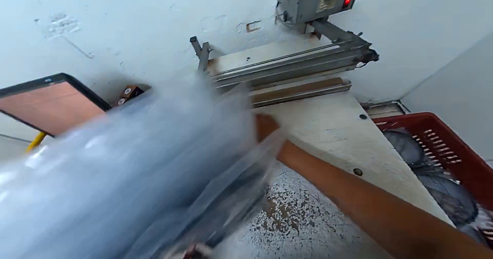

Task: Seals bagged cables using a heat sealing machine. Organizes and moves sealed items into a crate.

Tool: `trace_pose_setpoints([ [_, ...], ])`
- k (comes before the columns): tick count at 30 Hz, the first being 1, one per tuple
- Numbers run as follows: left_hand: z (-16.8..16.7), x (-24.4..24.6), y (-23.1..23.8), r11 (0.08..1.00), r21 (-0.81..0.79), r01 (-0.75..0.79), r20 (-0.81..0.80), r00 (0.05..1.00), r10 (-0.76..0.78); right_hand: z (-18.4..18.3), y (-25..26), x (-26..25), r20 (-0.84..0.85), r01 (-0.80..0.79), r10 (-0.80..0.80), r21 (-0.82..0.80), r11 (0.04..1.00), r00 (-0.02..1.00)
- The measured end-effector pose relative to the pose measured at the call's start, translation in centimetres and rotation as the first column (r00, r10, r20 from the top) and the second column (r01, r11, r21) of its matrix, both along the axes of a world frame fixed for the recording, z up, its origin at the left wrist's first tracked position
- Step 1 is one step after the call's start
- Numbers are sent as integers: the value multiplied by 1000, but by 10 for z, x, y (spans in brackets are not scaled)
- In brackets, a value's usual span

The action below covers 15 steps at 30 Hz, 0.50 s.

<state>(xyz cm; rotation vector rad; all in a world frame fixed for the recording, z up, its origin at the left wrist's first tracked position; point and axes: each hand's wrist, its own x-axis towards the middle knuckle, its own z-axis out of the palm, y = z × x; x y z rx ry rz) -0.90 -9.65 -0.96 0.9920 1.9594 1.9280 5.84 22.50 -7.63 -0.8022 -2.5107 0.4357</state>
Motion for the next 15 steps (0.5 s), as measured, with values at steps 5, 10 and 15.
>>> trace_pose_setpoints([
  [5, -21, -21, 67, 992, 122, 17, -104, 995, -4, 14, -73, 132, -300, 275, -320, -183, 944, 899],
  [10, -28, -17, 80, 985, 163, 50, -70, 997, -39, 30, -171, 108, -504, 45, -62, -46, 998, 862],
  [15, -29, -19, 73, 986, 143, 90, -33, 996, -86, 20, -175, 82, -424, 79, -95, -56, 995, 900],
])
